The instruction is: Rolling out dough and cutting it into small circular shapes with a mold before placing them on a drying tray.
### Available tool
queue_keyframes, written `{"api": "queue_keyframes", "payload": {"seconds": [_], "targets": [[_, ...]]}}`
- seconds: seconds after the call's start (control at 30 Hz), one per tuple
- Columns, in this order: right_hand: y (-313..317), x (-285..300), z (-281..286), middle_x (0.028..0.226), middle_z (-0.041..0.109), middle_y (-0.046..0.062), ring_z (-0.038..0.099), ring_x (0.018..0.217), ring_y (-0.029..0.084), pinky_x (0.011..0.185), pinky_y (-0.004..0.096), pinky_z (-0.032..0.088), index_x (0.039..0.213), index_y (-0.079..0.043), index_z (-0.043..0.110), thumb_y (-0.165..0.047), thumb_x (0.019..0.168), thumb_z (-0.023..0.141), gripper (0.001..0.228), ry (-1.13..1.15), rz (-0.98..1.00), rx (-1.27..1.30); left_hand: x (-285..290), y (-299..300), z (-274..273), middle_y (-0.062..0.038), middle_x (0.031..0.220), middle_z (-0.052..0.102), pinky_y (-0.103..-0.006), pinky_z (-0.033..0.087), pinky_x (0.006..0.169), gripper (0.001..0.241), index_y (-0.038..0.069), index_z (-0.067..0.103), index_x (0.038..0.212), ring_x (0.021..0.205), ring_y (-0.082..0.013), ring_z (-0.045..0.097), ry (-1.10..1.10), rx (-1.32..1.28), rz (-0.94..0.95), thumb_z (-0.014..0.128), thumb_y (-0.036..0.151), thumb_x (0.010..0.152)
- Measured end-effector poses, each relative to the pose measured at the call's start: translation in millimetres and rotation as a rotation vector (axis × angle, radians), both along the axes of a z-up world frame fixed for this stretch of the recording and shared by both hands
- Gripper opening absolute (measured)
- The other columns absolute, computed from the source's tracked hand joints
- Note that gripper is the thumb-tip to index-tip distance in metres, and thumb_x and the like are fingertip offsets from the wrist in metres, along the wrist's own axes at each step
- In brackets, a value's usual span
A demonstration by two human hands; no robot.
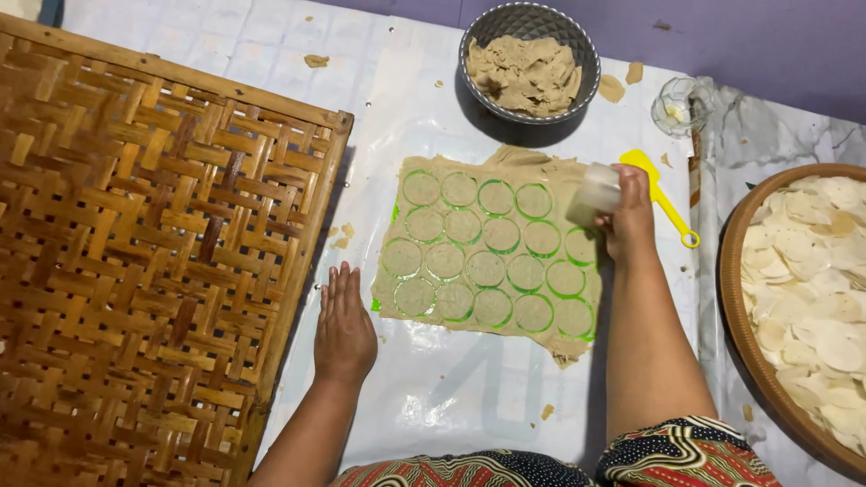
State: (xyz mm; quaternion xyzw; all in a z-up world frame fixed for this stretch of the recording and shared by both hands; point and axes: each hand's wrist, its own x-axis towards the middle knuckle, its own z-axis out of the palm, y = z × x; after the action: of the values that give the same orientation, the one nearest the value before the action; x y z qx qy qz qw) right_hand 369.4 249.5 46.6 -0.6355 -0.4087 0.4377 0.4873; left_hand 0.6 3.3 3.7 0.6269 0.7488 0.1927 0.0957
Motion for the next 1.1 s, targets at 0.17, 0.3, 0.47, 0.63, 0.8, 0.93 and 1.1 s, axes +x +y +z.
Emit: {"api": "queue_keyframes", "payload": {"seconds": [0.17,0.3,0.47,0.63,0.8,0.93,1.1], "targets": [[-3,42,-12,0.124,0.053,0.023,0.055,0.101,0.039,0.072,0.039,0.043,0.128,-0.022,0.057,-0.046,0.107,0.054,0.032,-0.271,-0.001,0.049,1,0,1,-0.022,0.163,0.035,-0.0460,0.018,0.128,0.051,0.001,0.037,0.152,0.154,-0.0342,0.027,-0.008,-0.003,0.004,0.030,0.007,0.102],[9,37,-16,0.121,0.055,0.024,0.060,0.117,0.050,0.094,0.059,0.051,0.129,-0.018,0.063,-0.041,0.104,0.068,0.035,-0.718,0.334,0.052,0,0,1,-0.023,0.161,0.037,-0.0471,0.019,0.127,0.050,0.001,0.039,0.152,0.153,-0.0354,0.029,0.000,0.030,0.003,0.032,0.007,0.102],[12,13,-11,0.130,0.050,0.013,0.063,0.114,0.050,0.093,0.059,0.052,0.127,-0.028,0.060,-0.051,0.100,0.064,0.035,-0.956,0.461,-0.096,1,0,1,-0.022,0.162,0.035,-0.0461,0.018,0.127,0.051,0.001,0.038,0.152,0.154,-0.0350,0.027,-0.005,-0.005,0.014,0.031,0.006,0.102],[22,9,-27,0.136,0.048,0.012,0.063,0.116,0.052,0.095,0.060,0.052,0.125,-0.031,0.058,-0.059,0.098,0.059,0.039,-1.016,0.488,-0.183,3,-2,4,-0.021,0.163,0.035,-0.0454,0.017,0.128,0.050,0.003,0.038,0.153,0.155,-0.0340,0.026,-0.010,-0.021,0.025,0.030,0.008,0.104],[28,5,-18,0.140,0.047,0.016,0.061,0.119,0.054,0.100,0.061,0.050,0.127,-0.028,0.056,-0.057,0.100,0.057,0.039,-1.011,0.476,-0.247,2,1,5,-0.022,0.163,0.034,-0.0455,0.017,0.128,0.051,0.002,0.038,0.152,0.155,-0.0346,0.025,-0.033,-0.028,0.040,0.030,0.006,0.103],[23,1,-13,0.138,0.048,0.017,0.061,0.118,0.055,0.099,0.061,0.050,0.126,-0.026,0.056,-0.056,0.101,0.056,0.039,-1.027,0.469,-0.224,3,-1,6,-0.022,0.163,0.035,-0.0451,0.018,0.128,0.050,0.003,0.038,0.152,0.155,-0.0342,0.027,-0.019,-0.019,0.037,0.031,0.005,0.103],[2,12,-7,0.133,0.050,0.028,0.051,0.128,0.056,0.107,0.059,0.043,0.130,-0.019,0.055,-0.047,0.106,0.051,0.036,-0.508,0.175,-0.029,2,-1,2,-0.023,0.161,0.038,-0.0460,0.020,0.127,0.049,0.002,0.040,0.151,0.154,-0.0351,0.029,-0.015,0.043,0.027,0.032,0.006,0.103]]}}
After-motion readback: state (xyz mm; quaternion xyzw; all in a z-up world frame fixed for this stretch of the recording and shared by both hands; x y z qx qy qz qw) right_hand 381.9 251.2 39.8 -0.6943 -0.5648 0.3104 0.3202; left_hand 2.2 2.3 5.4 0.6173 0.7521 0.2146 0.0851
